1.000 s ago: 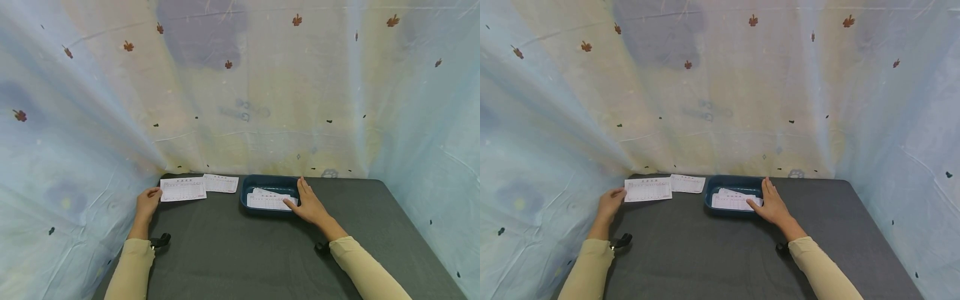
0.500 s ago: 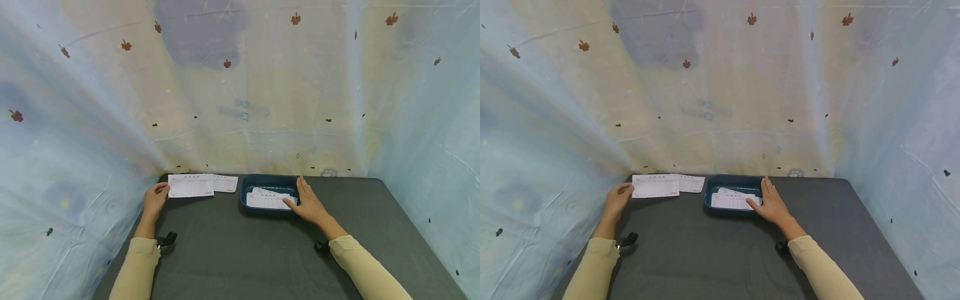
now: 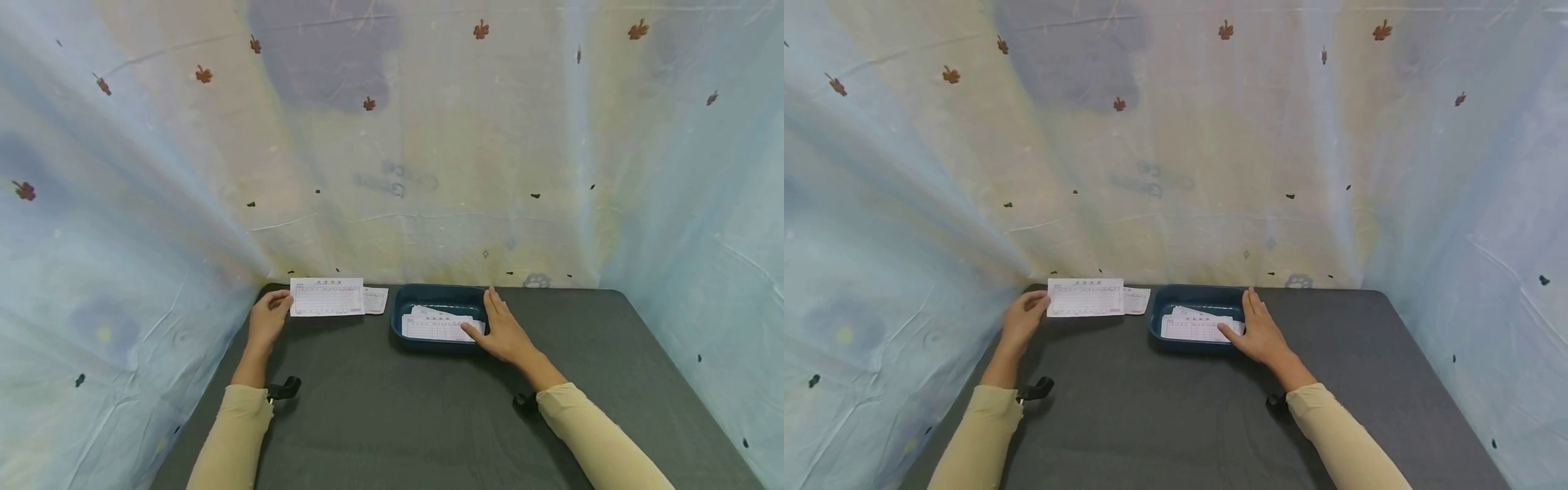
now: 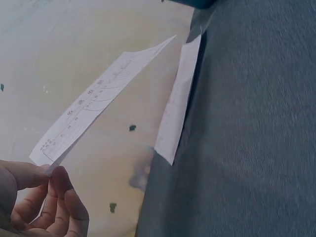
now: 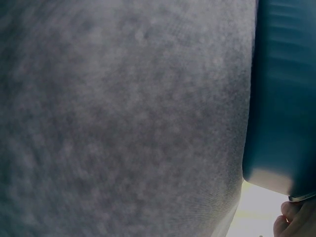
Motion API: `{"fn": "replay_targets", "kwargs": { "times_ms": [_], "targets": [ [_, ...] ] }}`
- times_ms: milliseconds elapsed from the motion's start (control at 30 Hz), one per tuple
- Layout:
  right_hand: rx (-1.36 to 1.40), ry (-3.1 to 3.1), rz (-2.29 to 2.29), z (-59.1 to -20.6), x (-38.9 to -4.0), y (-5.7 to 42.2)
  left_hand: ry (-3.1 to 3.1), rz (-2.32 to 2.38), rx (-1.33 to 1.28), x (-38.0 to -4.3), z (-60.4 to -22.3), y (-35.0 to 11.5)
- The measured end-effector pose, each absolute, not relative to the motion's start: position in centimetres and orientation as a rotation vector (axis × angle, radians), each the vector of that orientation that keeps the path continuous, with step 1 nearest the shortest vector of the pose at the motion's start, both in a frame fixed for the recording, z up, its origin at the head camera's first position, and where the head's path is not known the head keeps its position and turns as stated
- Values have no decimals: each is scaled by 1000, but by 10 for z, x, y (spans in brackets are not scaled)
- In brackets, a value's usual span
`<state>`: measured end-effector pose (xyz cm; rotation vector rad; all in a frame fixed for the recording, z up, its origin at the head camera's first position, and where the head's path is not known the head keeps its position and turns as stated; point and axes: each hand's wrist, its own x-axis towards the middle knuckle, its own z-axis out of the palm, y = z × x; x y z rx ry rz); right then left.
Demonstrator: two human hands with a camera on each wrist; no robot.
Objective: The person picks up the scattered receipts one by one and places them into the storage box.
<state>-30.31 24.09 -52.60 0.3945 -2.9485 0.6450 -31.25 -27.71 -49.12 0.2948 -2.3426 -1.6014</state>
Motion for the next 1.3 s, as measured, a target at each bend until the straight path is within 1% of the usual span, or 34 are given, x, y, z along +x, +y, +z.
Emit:
{"fn": "replay_targets", "kwargs": {
  "times_ms": [267, 867, 1300],
  "targets": [
    [395, -2948, 661, -527, -303, 242, -2356, -1653, 213, -314, -488, -261],
    [400, -2955, 685, -525, -300, 242, -2364, -1732, 128, -319, -484, -221],
    [394, -2946, 675, -526, -302, 242, -2273, -1755, 122, -318, -467, -213]
  ]
}}
